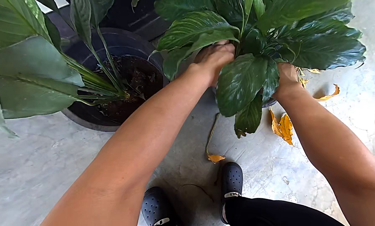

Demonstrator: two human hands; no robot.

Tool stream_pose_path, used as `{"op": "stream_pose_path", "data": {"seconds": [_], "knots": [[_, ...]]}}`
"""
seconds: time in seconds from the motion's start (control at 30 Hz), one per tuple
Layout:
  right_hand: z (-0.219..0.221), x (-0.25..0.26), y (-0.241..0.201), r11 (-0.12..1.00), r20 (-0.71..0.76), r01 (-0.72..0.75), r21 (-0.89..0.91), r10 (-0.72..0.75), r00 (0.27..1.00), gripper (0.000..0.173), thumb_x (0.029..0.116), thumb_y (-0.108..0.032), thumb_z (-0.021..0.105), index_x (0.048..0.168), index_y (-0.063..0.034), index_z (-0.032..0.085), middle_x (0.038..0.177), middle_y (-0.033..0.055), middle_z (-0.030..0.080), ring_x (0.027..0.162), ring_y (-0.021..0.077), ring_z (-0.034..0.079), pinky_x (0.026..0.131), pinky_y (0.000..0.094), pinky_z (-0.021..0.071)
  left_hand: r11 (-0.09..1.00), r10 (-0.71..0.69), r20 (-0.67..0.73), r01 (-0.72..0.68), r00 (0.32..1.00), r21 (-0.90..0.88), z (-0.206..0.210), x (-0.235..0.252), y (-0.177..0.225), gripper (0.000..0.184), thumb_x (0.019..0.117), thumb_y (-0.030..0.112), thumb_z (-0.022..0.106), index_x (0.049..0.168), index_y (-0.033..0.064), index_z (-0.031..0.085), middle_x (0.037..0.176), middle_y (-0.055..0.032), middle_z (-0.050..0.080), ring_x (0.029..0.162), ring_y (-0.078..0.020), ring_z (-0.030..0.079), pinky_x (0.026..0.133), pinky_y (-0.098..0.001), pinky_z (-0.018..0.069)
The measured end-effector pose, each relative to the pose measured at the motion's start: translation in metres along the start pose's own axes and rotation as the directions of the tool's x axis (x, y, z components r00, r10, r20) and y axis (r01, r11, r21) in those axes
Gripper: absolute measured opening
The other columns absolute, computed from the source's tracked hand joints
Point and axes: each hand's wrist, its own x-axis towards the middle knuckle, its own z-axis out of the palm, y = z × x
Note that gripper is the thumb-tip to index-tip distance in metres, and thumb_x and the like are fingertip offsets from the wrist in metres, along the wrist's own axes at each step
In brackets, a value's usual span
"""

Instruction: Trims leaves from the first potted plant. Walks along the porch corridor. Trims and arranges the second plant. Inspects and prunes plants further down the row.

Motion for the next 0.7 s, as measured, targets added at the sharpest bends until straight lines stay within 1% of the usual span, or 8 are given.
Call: {"op": "stream_pose_path", "data": {"seconds": [0.07,0.2,0.27,0.37,0.43,0.5,0.57,0.7], "knots": [[0.002,0.002,0.004,1.000,-0.005,0.028,-0.013,-0.028,1.000,0.053,0.0903,-0.024,0.077,0.124,0.0125,0.059,0.126,0.0346,0.061,0.123,0.0509,0.058,0.097,0.0652,0.0460,0.974,-0.096,-0.066,0.080,0.993,-0.210,0.018,-0.003,-0.012,0.049,0.1030,0.000,0.050,0.151,0.0128,0.050,0.164,-0.0075,0.039,0.153,-0.0241,0.033,0.124,-0.0429,0.0263],[-0.013,-0.004,0.007,0.993,0.154,-0.021,-0.112,0.039,0.987,0.051,0.0867,-0.012,0.078,0.124,0.0149,0.057,0.128,0.0362,0.059,0.124,0.0536,0.056,0.097,0.0702,0.0432,0.852,-0.123,-0.271,-0.039,0.955,-0.522,0.079,0.012,-0.056,0.046,0.1106,0.036,0.040,0.152,0.0173,0.049,0.153,-0.0036,0.053,0.141,-0.0069,0.047,0.118,-0.0265,0.0378],[-0.016,-0.004,0.011,0.984,0.196,0.003,-0.179,0.033,0.980,0.036,0.0899,-0.010,0.074,0.116,0.0118,0.062,0.121,0.0344,0.063,0.118,0.0529,0.059,0.091,0.0716,0.0446,0.933,-0.147,-0.061,0.118,0.987,-0.341,0.044,-0.002,-0.035,0.046,0.1083,0.020,0.046,0.154,0.0147,0.044,0.161,-0.0050,0.042,0.149,-0.0135,0.037,0.122,-0.0333,0.0320],[-0.025,-0.009,0.010,0.981,0.238,0.007,-0.194,0.040,0.971,0.032,0.0901,-0.010,0.073,0.109,0.0120,0.062,0.118,0.0348,0.063,0.118,0.0525,0.059,0.091,0.0715,0.0433,0.998,-0.060,0.092,0.063,0.994,-0.026,0.011,-0.002,-0.009,0.064,0.0756,-0.005,0.081,0.135,0.0019,0.059,0.161,-0.0168,0.035,0.148,-0.0332,0.038,0.119,-0.0439,0.0353],[-0.032,-0.012,0.006,0.982,0.267,-0.002,-0.189,0.053,0.962,0.038,0.0881,-0.017,0.078,0.105,0.0123,0.061,0.114,0.0346,0.062,0.116,0.0521,0.059,0.090,0.0706,0.0435,0.986,-0.127,0.110,0.138,0.986,-0.097,0.013,0.001,-0.010,0.060,0.0824,-0.006,0.076,0.139,0.0015,0.056,0.160,-0.0170,0.037,0.147,-0.0332,0.039,0.117,-0.0457,0.0370],[-0.032,-0.008,0.007,0.986,0.297,0.024,-0.168,0.027,0.955,0.052,0.0826,-0.032,0.084,0.102,0.0107,0.062,0.108,0.0328,0.064,0.112,0.0507,0.061,0.087,0.0706,0.0446,0.877,-0.349,0.083,0.356,0.934,-0.323,0.031,0.001,-0.022,0.043,0.1087,0.025,0.048,0.151,0.0129,0.046,0.158,-0.0102,0.044,0.147,-0.0253,0.042,0.117,-0.0500,0.0376],[-0.020,0.005,0.013,0.989,0.313,0.073,-0.128,-0.030,0.949,0.071,0.0701,-0.053,0.090,0.103,0.0049,0.066,0.104,0.0274,0.066,0.106,0.0458,0.063,0.084,0.0696,0.0461,0.757,-0.557,-0.108,0.449,0.824,-0.475,0.080,0.015,-0.049,0.067,0.1019,0.069,0.035,0.149,0.0257,0.052,0.150,-0.0052,0.056,0.141,-0.0207,0.050,0.116,-0.0533,0.0410],[0.001,0.020,0.017,0.988,0.272,0.117,-0.097,-0.087,0.958,0.087,0.0624,-0.064,0.088,0.121,-0.0045,0.065,0.117,0.0226,0.067,0.116,0.0415,0.062,0.092,0.0676,0.0465,0.758,-0.542,-0.125,0.419,0.831,-0.500,0.068,0.008,-0.039,0.063,0.1039,0.066,0.035,0.150,0.0253,0.051,0.151,-0.0050,0.055,0.143,-0.0182,0.048,0.118,-0.0498,0.0391]]}}
